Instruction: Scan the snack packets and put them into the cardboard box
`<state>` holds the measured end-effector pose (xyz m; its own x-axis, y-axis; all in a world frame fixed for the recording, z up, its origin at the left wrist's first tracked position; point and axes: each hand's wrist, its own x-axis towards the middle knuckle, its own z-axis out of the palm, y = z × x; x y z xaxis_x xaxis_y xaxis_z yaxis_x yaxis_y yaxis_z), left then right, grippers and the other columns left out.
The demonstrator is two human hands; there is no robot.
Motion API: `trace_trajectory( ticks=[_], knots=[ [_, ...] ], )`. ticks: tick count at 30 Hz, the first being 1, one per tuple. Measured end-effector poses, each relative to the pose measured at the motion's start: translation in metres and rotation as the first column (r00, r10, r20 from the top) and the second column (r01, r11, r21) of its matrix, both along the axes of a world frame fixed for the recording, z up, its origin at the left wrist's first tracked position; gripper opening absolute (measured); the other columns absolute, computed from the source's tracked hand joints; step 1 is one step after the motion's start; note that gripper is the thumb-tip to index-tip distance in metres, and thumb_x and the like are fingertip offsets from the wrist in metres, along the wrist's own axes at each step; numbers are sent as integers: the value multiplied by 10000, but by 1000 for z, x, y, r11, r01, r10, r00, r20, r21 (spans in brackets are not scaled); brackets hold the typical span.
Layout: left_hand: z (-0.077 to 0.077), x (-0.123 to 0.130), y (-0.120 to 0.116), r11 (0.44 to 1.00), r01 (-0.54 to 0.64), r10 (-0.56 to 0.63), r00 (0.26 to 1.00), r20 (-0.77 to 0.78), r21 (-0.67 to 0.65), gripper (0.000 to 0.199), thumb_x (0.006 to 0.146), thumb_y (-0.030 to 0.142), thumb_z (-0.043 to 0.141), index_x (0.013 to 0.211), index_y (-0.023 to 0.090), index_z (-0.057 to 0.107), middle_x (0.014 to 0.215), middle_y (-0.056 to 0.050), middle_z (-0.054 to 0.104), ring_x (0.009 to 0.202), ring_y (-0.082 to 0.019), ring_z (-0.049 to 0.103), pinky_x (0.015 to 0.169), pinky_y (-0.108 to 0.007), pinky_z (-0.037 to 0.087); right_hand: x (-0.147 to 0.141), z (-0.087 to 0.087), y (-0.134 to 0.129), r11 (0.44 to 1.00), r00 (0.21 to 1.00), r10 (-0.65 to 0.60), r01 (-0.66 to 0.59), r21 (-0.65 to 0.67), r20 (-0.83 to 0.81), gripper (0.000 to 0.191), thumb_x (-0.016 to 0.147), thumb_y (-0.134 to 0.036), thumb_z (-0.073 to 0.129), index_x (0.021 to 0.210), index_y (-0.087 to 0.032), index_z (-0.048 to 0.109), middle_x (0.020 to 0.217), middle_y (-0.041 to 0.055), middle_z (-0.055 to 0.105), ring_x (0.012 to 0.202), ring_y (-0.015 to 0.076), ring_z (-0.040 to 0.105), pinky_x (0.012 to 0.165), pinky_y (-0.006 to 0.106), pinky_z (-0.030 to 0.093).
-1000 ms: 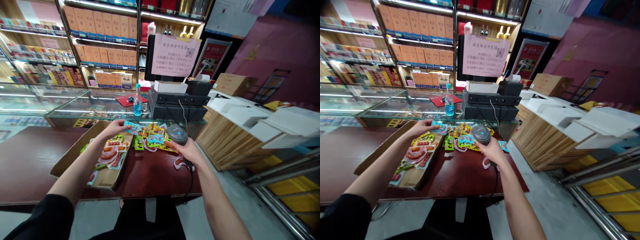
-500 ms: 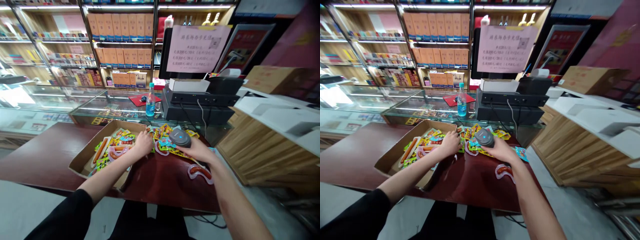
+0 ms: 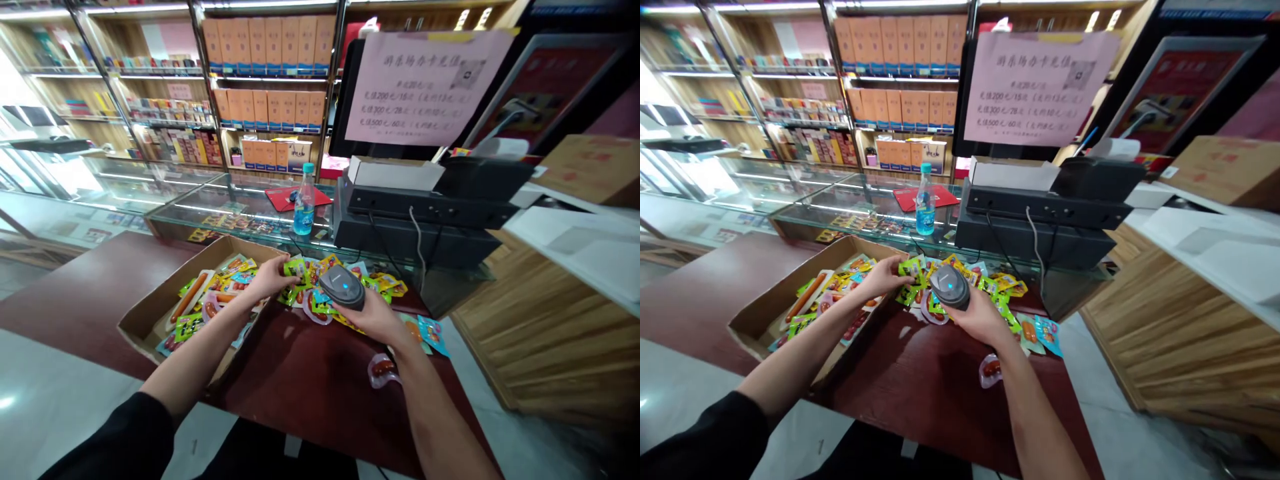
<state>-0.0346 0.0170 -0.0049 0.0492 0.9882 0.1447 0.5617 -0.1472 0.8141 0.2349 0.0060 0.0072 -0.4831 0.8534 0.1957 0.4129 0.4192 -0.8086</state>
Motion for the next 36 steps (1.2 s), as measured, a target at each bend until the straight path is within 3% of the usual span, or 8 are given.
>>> trace_trajectory(
  ticks=[2,4,6,9,13,19,28,36],
  knots=[
    [2,-7,4,1000,6,-1,971,237,-18,507,678,386,730,1104,146,595,821,-34,710,748,-187,674,726,-307,527,-4,-4,-4,998,1000,8,-10,-62,-29,297,796,-376,672,1018,-178,685,760,48,732,727,239,693,715,359,565],
    [3,-10,5,1000,-23,24,953,301,-7,609,660,366,752,1196,143,565,764,-15,705,693,-166,667,672,-272,516,-10,-6,-10,997,997,29,-35,-76,-77,301,789,-378,679,1013,-179,690,713,37,719,716,234,687,704,352,565],
    [3,-8,4,998,-66,61,958,279,6,677,644,347,773,1250,156,541,697,9,691,629,-148,651,623,-247,496,-17,-6,-15,996,988,59,-67,-51,-141,365,762,-373,706,1070,-178,681,853,55,740,858,250,686,796,367,554],
    [3,3,-2,1000,-30,31,965,262,-7,510,646,360,774,1088,152,630,740,-17,710,635,-148,656,608,-233,483,-22,-8,-18,994,979,92,-102,-43,-182,394,754,-371,713,1093,-174,674,1007,68,733,942,249,671,864,375,534],
    [3,15,-9,997,51,-36,976,216,-64,319,691,424,724,840,144,683,716,-23,710,625,-150,648,589,-222,460,-15,-16,-10,995,990,84,-89,-40,-114,352,773,-367,697,1070,-178,679,980,63,738,913,242,676,838,365,539],
    [-1,12,-9,999,-20,25,995,96,-47,330,674,457,723,744,143,651,604,8,654,553,-123,587,522,-194,375,-7,-33,0,999,999,22,-21,30,-36,359,763,-353,698,1069,-167,669,1023,81,731,922,253,678,839,371,535],
    [4,10,-11,999,-47,47,999,-2,-15,199,673,296,651,583,137,572,513,37,555,521,-98,503,492,-183,311,-10,-26,-5,996,996,74,-72,46,-44,340,774,-337,690,1071,-173,666,1026,72,730,926,241,677,861,361,527],
    [-2,9,-6,996,55,-47,993,106,-72,330,709,454,680,824,146,706,640,-9,679,596,-146,619,566,-214,437,-11,-26,-6,994,991,106,-107,-2,-86,380,782,-358,701,1119,-186,662,1049,57,724,963,246,666,889,374,521]
  ],
)
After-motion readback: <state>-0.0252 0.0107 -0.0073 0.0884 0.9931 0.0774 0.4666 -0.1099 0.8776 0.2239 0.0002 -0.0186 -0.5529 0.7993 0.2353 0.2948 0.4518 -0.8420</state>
